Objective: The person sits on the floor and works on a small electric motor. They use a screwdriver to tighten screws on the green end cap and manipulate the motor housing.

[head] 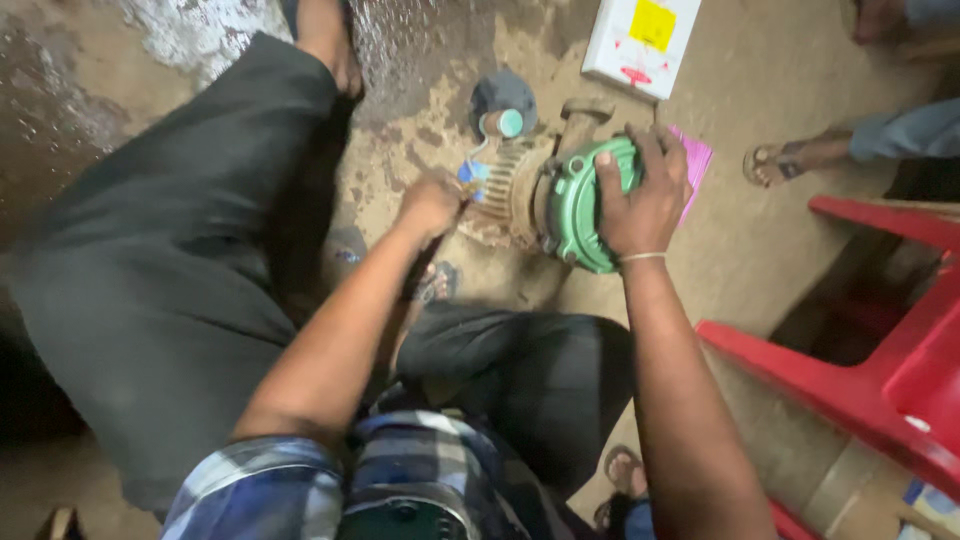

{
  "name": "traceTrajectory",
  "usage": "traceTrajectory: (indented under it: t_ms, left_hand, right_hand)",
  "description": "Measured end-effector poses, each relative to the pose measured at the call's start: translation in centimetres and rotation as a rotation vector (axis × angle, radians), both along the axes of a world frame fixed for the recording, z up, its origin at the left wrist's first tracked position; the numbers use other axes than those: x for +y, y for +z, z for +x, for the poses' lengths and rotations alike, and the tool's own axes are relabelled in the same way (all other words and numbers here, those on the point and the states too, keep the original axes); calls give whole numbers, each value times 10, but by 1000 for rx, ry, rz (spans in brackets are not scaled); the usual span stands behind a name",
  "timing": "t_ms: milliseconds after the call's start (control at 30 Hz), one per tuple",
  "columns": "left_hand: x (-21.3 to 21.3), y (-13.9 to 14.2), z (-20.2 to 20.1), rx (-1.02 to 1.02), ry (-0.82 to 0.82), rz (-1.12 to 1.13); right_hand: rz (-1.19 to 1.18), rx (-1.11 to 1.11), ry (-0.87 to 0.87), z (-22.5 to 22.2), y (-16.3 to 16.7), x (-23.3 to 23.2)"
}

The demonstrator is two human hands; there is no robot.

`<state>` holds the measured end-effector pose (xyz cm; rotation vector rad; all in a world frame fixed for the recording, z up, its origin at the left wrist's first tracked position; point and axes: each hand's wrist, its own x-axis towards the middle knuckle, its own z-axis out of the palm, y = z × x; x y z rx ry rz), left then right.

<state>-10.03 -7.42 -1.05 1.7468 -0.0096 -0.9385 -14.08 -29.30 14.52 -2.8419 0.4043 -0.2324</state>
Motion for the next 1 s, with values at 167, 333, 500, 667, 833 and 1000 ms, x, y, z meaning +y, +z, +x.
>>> traceTrajectory:
  t_ms: [167, 333, 500, 667, 833, 1000]
  left_hand:
    - [9, 12, 17, 277, 64, -224]
    - [26, 10, 34, 117, -124, -98]
    - [45, 29, 19, 305, 367, -174]
    - [93, 72, -12, 156, 265, -107]
    - [155, 116, -70, 202, 199, -304]
    - [157, 126, -137, 430, 126, -260]
  right_hand:
    - [-41, 2, 9, 0, -1, 0]
    - [-13, -10, 7, 0, -2, -3]
    - [-4, 14, -19, 6, 5, 4]
    - [-167, 103, 80, 15, 18, -2]
    - [317, -453, -243, -51, 9, 1]
    - [691, 93, 107, -181, -29, 99]
